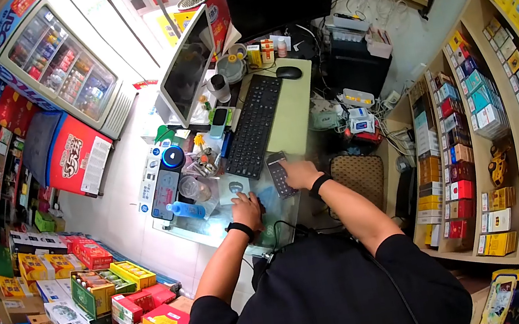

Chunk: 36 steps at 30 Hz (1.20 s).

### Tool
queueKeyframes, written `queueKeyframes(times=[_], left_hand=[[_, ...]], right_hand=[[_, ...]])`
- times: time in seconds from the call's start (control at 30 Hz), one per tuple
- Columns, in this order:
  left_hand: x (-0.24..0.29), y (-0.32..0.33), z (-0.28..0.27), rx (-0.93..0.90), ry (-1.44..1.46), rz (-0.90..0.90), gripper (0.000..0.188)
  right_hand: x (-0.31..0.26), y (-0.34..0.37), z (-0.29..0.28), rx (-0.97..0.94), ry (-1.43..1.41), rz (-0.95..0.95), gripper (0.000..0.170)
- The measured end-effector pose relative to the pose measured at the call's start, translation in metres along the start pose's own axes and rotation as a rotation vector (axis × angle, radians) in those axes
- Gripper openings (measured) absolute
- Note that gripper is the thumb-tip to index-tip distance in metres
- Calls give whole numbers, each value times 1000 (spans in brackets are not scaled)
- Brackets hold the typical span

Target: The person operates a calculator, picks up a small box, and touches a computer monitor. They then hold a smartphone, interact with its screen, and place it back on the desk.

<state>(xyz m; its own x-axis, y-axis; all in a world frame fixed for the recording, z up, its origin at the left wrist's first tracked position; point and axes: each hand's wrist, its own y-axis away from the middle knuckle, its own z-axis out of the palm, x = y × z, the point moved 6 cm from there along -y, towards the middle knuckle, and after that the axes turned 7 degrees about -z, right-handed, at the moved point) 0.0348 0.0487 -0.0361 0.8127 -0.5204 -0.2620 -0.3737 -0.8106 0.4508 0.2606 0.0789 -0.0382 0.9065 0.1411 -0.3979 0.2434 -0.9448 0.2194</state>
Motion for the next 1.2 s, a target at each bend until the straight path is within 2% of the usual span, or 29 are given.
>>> queueKeyframes(times=[0.43, 0.8, 0.97, 1.1, 1.2], left_hand=[[1, -2, 2, -25, 10, -8, 141], [0, 0, -1, -7, 41, -23, 138], [2, -7, 10, 15, -16, -1, 138], [1, 3, -4, 72, -28, 21, 136], [-1, -1, 1, -9, 34, -28, 138]], right_hand=[[-35, 6, -18, -68, -20, 6, 70], [5, 18, -18, -10, -86, 73, 72], [8, 22, -19, -28, -84, 91, 71], [4, 24, -20, -31, -59, 84, 72], [7, 23, -16, -21, -54, 59, 74]])
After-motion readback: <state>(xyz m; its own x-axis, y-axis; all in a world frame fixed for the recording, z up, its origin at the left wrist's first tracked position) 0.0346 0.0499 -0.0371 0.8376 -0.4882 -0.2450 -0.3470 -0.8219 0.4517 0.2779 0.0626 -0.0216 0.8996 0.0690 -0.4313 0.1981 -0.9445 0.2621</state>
